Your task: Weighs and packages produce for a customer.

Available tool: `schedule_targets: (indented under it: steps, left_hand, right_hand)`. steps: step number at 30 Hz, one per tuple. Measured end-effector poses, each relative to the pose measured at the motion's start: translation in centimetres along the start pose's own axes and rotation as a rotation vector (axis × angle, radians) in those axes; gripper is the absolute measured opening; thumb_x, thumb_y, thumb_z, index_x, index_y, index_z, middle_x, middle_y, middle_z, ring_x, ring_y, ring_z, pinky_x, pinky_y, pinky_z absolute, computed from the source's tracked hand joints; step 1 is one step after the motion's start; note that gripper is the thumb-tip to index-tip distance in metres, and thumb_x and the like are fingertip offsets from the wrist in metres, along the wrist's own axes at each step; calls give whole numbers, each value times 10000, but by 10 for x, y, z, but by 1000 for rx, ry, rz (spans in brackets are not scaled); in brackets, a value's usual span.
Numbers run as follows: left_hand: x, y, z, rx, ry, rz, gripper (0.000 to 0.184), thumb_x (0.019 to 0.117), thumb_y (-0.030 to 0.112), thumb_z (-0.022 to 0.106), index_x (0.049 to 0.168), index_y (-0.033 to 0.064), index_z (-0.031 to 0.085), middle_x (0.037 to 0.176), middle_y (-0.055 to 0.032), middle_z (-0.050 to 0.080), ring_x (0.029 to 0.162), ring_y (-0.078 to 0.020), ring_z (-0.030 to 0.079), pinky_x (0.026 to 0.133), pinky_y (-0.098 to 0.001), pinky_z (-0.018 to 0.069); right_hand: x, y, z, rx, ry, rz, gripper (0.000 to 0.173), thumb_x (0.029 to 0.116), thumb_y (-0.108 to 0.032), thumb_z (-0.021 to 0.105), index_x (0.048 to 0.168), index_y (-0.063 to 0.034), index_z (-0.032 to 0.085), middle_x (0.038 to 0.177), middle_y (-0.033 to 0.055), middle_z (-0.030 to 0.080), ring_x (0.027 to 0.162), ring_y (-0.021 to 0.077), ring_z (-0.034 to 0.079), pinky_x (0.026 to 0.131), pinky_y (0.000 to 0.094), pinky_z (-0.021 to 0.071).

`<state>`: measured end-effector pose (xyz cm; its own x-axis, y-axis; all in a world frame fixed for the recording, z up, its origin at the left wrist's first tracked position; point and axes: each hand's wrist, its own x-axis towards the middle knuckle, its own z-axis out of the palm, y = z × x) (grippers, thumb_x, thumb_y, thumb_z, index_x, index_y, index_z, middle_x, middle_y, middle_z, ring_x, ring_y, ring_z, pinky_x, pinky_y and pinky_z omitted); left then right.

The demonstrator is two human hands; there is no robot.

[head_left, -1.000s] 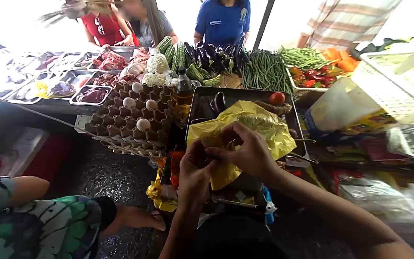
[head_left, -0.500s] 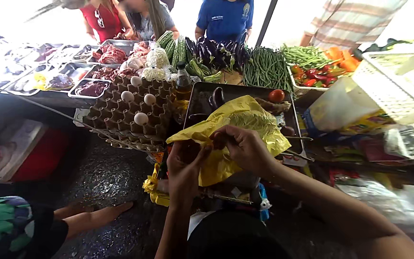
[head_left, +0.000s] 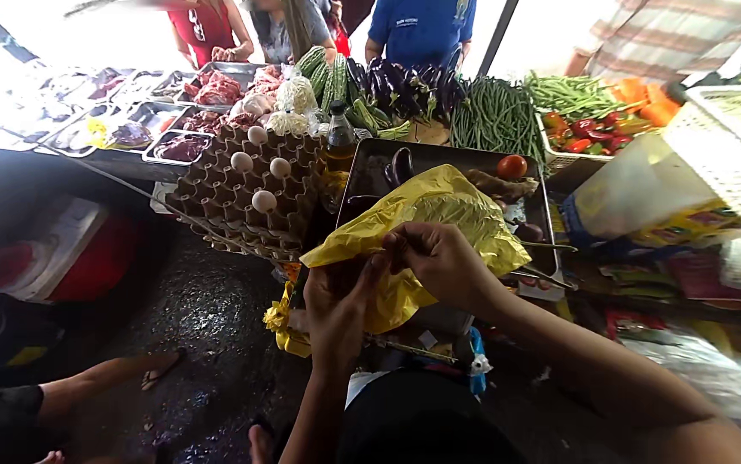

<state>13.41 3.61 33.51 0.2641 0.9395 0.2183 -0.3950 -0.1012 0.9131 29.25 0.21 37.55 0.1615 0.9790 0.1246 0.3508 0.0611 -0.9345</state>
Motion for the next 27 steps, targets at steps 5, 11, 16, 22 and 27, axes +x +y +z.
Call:
schedule_targets:
  steps: [5,11,16,22,27]
  left_hand:
    - [2,1,1,41,-47,15,309,952,-27,648,1242,-14,541,1020,-100,728,930,-168,722,868,-345,610]
    - [-16,18,-26,-639,17,-58,248,956,80,555,1158,56,695,1065,-75,754,988,-151,734,852,-316,616]
    - [-26,56,-93,393,-214,490,143,923,191,740,1001,311,741,1197,196,594,1047,85,556,873,-85,454]
    - [-49,54,-121,1153,76,248,358,842,-31,632,1169,-178,635,1385,-333,495,1244,-170,543,983,-223,493]
    - [-54,46,-118,1092,166,-61,999,768,-35,658,1593,-96,99,1598,-400,164,1462,-411,338,1153,-409,380]
  right_hand:
    - [0,2,2,-35,12,-44,181,1049,-193,593,984,-68,706,794,-4,713,703,55,704,669,220,616]
    - [0,13,5,-184,-10,-115,218,1067,-164,505,1039,3,642,811,60,647,702,87,623,663,253,543]
    - [-11,-8,-33,-165,-252,-135,268,1101,-225,458,1047,-24,627,815,34,630,698,34,604,663,184,523]
    - [-14,7,-138,-752,-106,-135,198,1034,-279,606,1063,-113,709,984,42,695,834,162,682,724,389,592]
    - [8,56,-190,-897,-308,310,465,971,-154,703,1400,-98,532,1057,143,716,899,311,716,836,528,575]
